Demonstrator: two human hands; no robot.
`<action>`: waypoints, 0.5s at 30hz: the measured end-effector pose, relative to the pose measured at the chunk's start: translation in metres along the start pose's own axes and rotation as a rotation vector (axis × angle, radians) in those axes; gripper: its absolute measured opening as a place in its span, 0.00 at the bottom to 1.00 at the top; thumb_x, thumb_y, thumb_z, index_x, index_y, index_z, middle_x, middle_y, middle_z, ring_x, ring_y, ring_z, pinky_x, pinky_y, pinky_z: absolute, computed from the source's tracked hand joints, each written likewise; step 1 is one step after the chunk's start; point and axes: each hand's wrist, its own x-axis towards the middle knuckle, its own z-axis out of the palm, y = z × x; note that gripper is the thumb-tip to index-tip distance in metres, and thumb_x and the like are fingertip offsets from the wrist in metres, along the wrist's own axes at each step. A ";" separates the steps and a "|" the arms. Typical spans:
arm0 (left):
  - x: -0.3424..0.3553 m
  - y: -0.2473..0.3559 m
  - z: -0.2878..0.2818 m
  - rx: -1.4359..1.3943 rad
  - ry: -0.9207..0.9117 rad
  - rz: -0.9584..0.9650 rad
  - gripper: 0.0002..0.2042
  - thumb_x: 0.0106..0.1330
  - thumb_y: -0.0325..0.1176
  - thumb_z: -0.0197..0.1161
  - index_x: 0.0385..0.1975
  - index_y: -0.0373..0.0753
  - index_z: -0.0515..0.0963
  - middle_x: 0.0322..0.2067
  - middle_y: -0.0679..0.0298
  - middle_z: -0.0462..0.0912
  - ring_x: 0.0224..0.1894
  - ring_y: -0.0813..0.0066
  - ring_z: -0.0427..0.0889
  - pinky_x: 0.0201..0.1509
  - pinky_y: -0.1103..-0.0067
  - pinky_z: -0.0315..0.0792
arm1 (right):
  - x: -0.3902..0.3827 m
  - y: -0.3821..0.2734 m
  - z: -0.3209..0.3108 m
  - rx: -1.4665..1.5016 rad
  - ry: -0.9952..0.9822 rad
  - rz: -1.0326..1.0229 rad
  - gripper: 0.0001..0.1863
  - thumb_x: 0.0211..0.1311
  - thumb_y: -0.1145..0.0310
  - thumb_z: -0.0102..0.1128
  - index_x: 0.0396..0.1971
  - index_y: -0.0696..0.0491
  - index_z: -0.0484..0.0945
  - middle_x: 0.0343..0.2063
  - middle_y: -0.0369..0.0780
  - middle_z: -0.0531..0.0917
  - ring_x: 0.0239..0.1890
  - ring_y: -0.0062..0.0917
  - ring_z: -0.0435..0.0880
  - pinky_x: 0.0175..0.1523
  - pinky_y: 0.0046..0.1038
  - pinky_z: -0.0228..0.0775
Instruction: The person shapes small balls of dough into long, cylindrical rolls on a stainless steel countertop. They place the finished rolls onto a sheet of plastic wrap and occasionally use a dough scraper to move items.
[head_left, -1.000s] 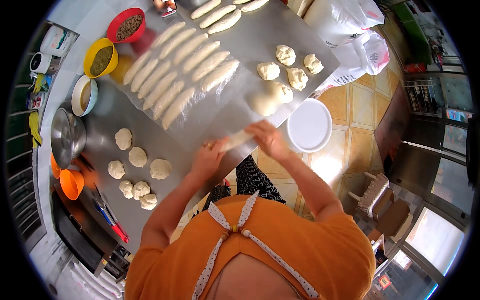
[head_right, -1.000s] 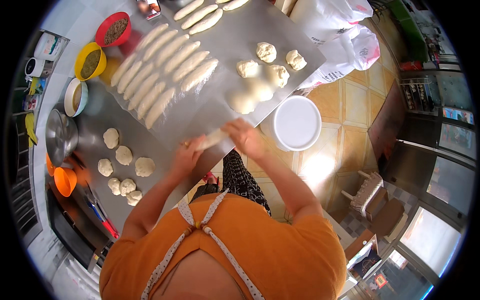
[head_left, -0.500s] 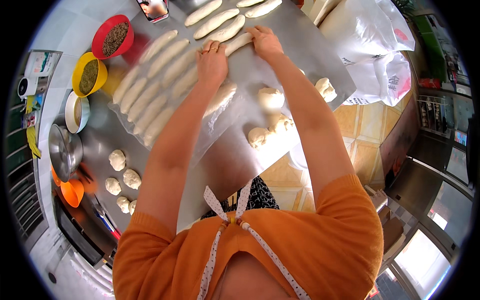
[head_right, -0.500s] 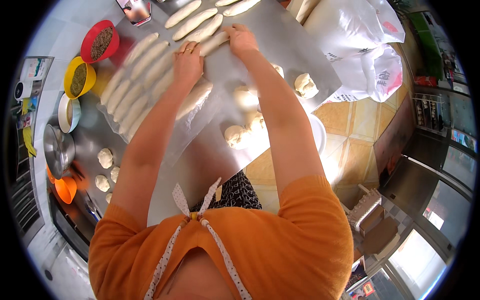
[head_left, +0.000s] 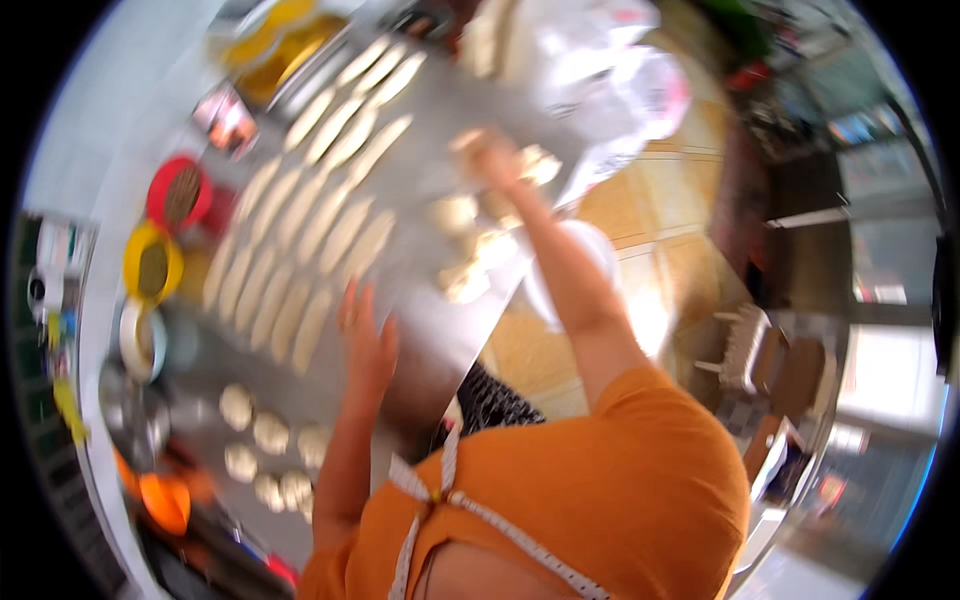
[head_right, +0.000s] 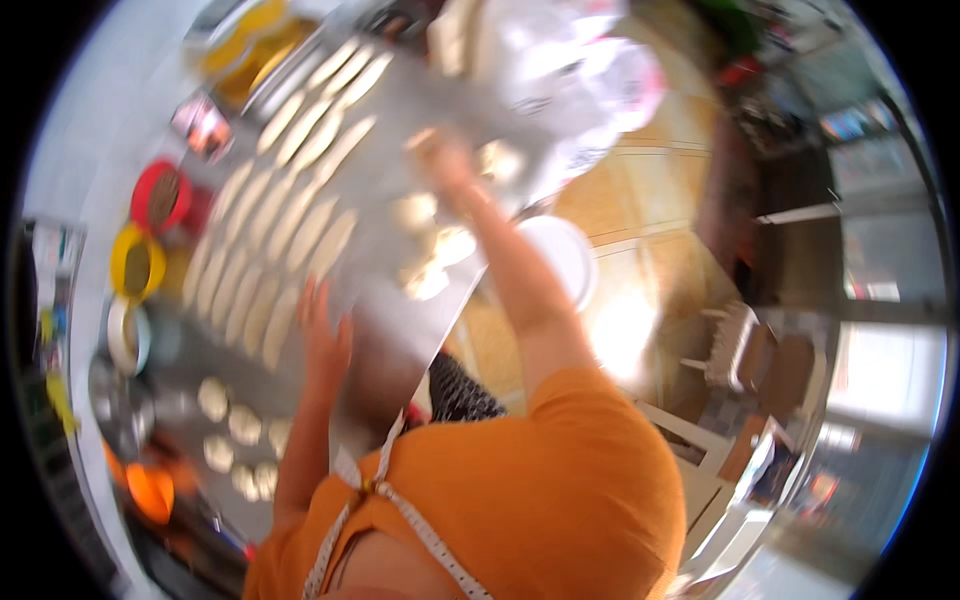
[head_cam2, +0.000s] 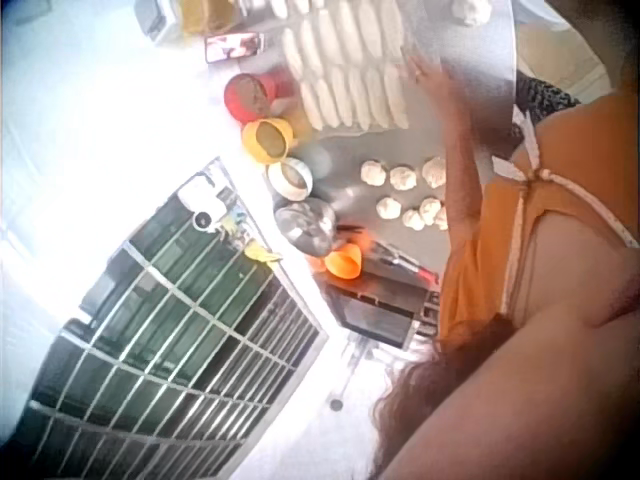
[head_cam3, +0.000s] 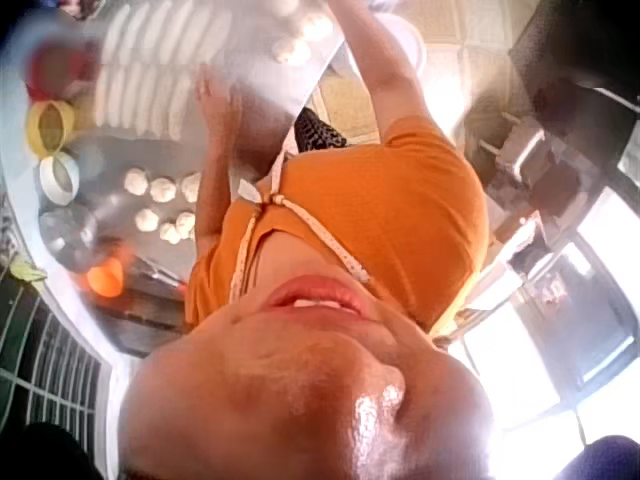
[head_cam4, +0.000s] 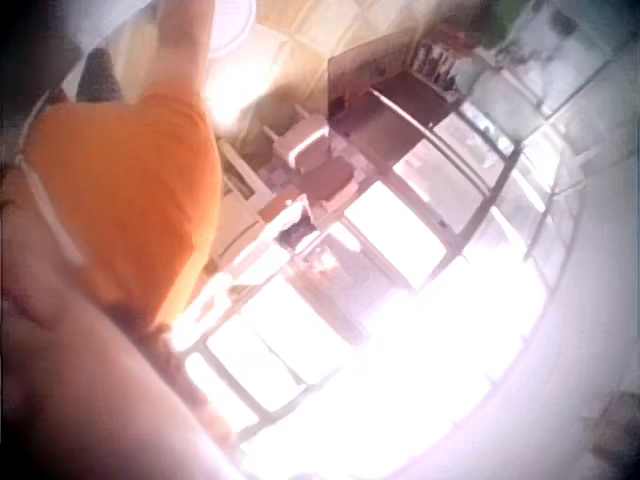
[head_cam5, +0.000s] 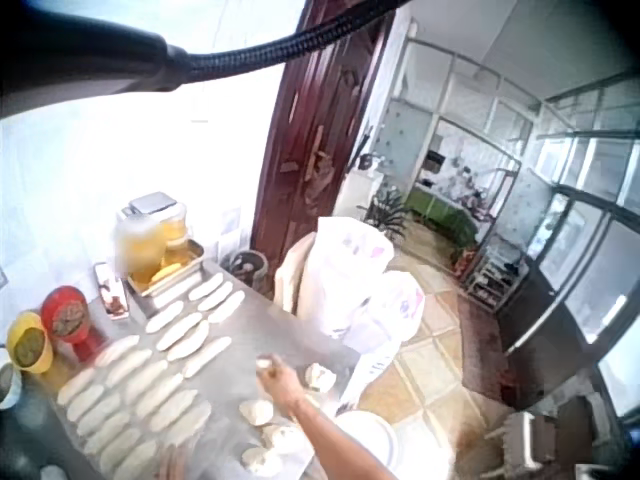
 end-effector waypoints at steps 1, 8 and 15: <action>-0.024 -0.005 -0.007 -0.058 0.009 -0.032 0.29 0.63 0.28 0.57 0.65 0.29 0.62 0.68 0.40 0.57 0.69 0.41 0.58 0.72 0.57 0.52 | -0.035 -0.030 0.029 0.001 -0.115 -0.051 0.14 0.64 0.65 0.56 0.49 0.49 0.77 0.40 0.40 0.82 0.41 0.32 0.81 0.46 0.36 0.74; -0.156 0.014 -0.010 -0.380 -0.264 -0.298 0.29 0.62 0.24 0.57 0.66 0.31 0.60 0.58 0.43 0.72 0.61 0.49 0.71 0.65 0.62 0.64 | -0.337 -0.108 0.095 -0.254 -0.531 -0.896 0.11 0.53 0.72 0.59 0.39 0.52 0.79 0.43 0.42 0.80 0.49 0.41 0.77 0.53 0.37 0.72; -0.162 -0.013 0.024 -0.436 -0.158 -0.299 0.27 0.60 0.29 0.65 0.60 0.32 0.69 0.49 0.48 0.79 0.46 0.59 0.83 0.50 0.68 0.76 | -0.331 -0.119 0.121 -0.241 0.011 0.149 0.10 0.57 0.70 0.55 0.39 0.54 0.76 0.42 0.40 0.80 0.48 0.40 0.79 0.47 0.35 0.75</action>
